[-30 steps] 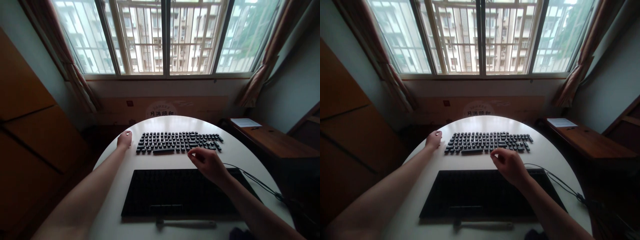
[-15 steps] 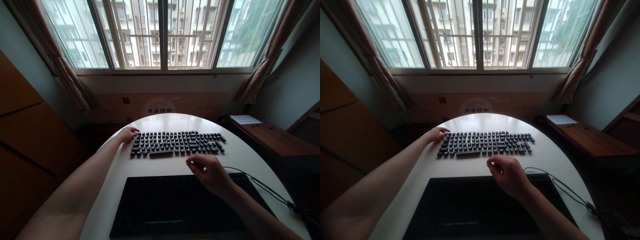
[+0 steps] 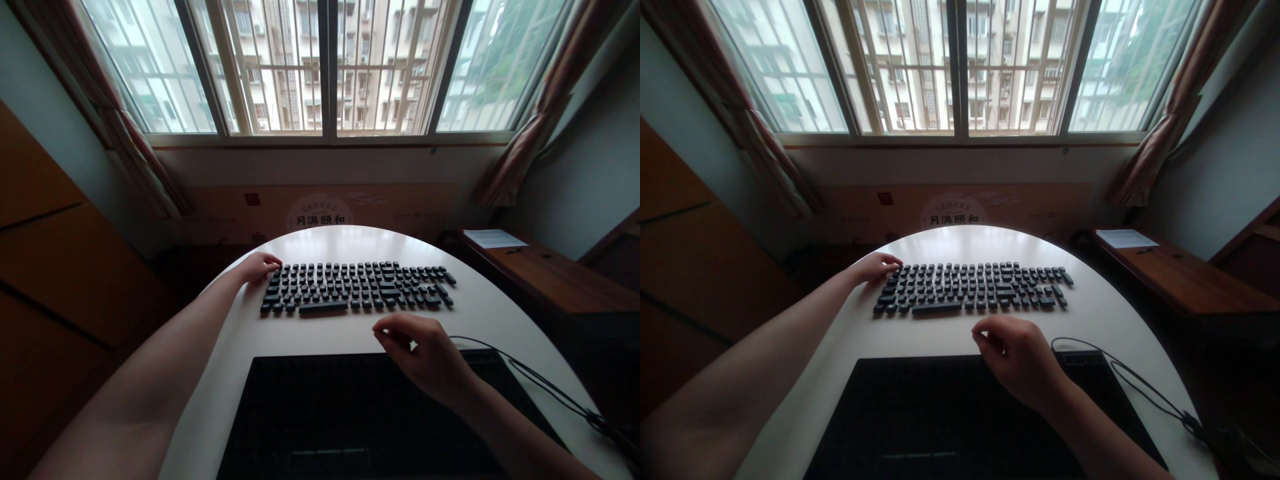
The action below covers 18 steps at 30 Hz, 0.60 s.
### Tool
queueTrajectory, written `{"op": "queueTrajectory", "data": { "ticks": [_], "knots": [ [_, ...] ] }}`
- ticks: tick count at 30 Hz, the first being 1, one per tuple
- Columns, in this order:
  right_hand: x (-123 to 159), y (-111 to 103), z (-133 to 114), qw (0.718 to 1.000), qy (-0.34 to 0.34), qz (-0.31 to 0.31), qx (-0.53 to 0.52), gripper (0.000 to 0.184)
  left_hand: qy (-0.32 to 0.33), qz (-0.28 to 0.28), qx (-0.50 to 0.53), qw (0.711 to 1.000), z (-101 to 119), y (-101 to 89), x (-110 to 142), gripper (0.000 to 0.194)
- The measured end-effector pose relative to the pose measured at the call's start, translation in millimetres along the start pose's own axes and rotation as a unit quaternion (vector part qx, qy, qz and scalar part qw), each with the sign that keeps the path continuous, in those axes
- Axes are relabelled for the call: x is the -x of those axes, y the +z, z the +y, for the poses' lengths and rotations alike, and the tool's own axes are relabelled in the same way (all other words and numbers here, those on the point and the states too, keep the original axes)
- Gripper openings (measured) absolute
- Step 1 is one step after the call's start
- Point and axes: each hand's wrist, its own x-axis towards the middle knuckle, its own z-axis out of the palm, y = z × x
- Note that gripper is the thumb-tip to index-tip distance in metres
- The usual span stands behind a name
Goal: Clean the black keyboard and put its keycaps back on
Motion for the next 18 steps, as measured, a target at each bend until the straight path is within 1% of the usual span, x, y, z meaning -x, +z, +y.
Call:
{"op": "queueTrajectory", "data": {
  "ticks": [7, 9, 11, 13, 15, 17, 18],
  "knots": [
    [0.2, 1.1, 1.7, 1.000, -0.006, 0.006, 0.004, 0.012, -0.006, 0.027, 0.005, 1.000, 6.7, 3.1, 1.3, 0.026],
    [0.6, 1.1, 2.2, 1.000, -0.001, 0.005, 0.003, 0.012, -0.015, 0.036, 0.017, 0.999, 10.0, 2.4, 5.8, 0.028],
    [1.4, 0.7, 2.4, 1.000, 0.002, 0.003, 0.001, 0.012, -0.019, 0.045, 0.035, 0.998, 15.4, -2.7, 13.8, 0.032],
    [2.3, 0.3, 2.4, 1.000, 0.002, 0.000, 0.001, 0.012, -0.010, 0.058, 0.057, 0.997, 23.3, -12.6, 27.0, 0.036],
    [3.0, 0.6, 2.7, 1.000, 0.000, -0.002, 0.004, 0.012, 0.013, 0.071, 0.078, 0.994, 33.3, -24.6, 47.4, 0.038],
    [3.4, 1.7, 3.5, 1.000, -0.001, -0.002, 0.004, 0.012, 0.037, 0.072, 0.090, 0.993, 44.1, -34.3, 76.3, 0.039],
    [3.5, 2.3, 3.9, 1.000, -0.002, -0.003, 0.002, 0.012, 0.054, 0.061, 0.092, 0.992, 49.2, -37.1, 93.9, 0.038]
  ]
}}
